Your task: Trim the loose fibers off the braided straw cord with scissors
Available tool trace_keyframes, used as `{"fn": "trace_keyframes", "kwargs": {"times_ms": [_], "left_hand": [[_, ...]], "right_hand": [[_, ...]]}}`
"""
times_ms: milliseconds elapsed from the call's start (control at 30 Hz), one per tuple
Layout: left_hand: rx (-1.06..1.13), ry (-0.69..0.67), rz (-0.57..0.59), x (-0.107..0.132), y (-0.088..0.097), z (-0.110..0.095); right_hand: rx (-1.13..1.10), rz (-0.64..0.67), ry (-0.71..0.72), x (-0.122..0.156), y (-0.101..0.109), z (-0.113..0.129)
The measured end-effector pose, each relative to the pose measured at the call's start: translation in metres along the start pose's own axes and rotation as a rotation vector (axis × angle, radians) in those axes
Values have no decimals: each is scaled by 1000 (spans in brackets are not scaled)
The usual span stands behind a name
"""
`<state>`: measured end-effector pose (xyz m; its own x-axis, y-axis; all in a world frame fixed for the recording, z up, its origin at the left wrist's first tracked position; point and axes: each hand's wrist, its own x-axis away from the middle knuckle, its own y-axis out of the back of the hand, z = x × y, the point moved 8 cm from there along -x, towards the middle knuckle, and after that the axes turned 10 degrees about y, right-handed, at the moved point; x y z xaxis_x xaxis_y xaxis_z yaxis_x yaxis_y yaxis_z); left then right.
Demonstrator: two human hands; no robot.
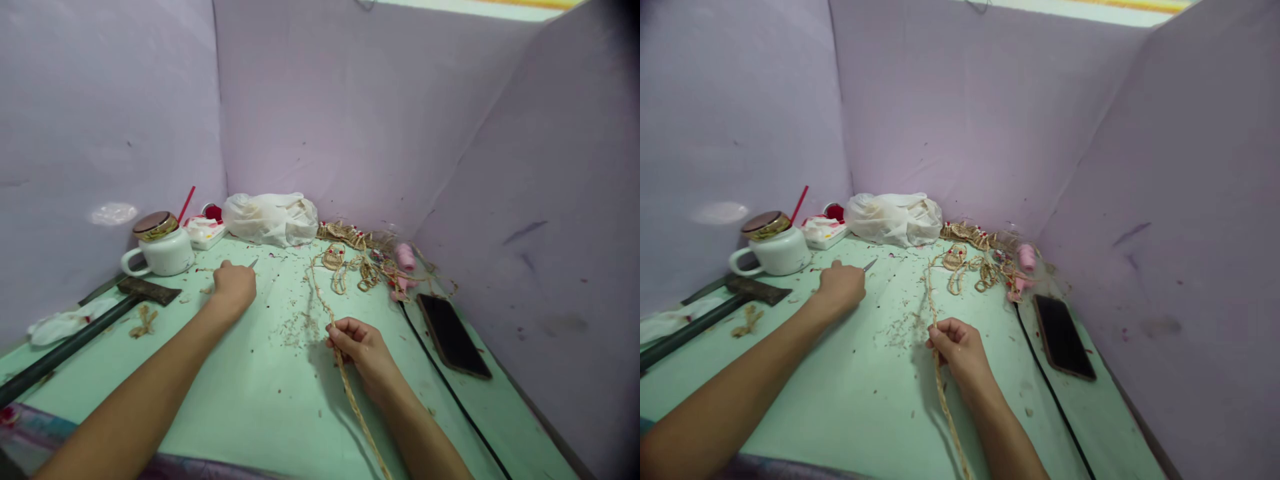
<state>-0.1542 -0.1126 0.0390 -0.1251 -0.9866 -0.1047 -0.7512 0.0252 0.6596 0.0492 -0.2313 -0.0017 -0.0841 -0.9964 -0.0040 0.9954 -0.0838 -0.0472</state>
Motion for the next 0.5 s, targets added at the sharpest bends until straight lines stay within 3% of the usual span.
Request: {"fn": "trace_keyframes", "kwargs": {"times_ms": [100, 300, 367, 500], "left_hand": [[149, 246, 84, 7, -23, 1], [530, 686, 569, 6, -109, -22], [670, 772, 589, -6, -119, -31], [908, 836, 447, -32, -114, -39]], "right_hand": [[0, 22, 33, 1, -3, 3], [-20, 102, 34, 2, -14, -1], [-4, 97, 17, 1, -14, -5], [39, 94, -42, 0, -15, -20]]}}
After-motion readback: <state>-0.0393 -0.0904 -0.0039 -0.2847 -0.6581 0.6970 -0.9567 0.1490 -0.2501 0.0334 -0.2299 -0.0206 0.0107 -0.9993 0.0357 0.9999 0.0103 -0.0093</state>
